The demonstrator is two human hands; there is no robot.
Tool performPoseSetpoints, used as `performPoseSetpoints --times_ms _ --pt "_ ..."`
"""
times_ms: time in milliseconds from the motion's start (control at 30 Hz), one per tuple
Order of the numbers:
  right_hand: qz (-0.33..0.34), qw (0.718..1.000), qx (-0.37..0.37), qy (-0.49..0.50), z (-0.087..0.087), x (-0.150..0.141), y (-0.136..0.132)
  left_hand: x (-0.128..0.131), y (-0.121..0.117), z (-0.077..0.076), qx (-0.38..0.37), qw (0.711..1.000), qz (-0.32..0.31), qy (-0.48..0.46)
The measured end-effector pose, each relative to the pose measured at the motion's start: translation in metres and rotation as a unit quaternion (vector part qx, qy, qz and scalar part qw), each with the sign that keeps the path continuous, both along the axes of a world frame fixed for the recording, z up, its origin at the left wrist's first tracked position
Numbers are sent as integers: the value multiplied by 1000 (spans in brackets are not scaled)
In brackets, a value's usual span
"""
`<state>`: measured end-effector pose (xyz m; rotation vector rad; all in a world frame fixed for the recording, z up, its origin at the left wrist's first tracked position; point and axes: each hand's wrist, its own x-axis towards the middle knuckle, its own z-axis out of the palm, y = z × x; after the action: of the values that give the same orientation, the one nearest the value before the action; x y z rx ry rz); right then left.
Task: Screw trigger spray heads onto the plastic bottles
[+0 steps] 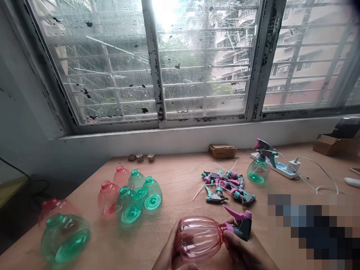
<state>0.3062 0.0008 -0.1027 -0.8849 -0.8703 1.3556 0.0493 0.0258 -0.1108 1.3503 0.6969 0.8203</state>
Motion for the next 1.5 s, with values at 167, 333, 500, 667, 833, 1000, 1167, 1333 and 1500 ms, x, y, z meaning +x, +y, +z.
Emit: performPoseSetpoints --times_ms 167,333,500,667,833,1000,1167,1333,1500 --pt "-7 1000 4 -2 -1 0 0 5 -1 8 18 1000 7 -9" --pt "-6 1000 7 -2 1 -1 1 7 -4 21 36 999 -2 10" --pt "-7 1000 -8 13 3 -1 0 4 -5 17 -4 1000 -9 1" --pt "-8 1000 -7 8 2 -1 -1 6 -2 13 15 1000 -13 -21" --pt "-11 1000 -5 10 2 -1 -1 8 0 9 35 999 -2 -22" --pt "-11 1000 -9 17 4 -2 -1 5 -1 4 33 999 -3 -19" --pt "-14 1000 -1 3 2 -1 1 1 -2 7 -6 1000 -6 3" --pt "-9 1000 11 -15 0 1 2 1 -1 9 36 999 1 3" --pt "-6 1000 2 -13 1 1 0 3 -2 1 49 999 12 -3"
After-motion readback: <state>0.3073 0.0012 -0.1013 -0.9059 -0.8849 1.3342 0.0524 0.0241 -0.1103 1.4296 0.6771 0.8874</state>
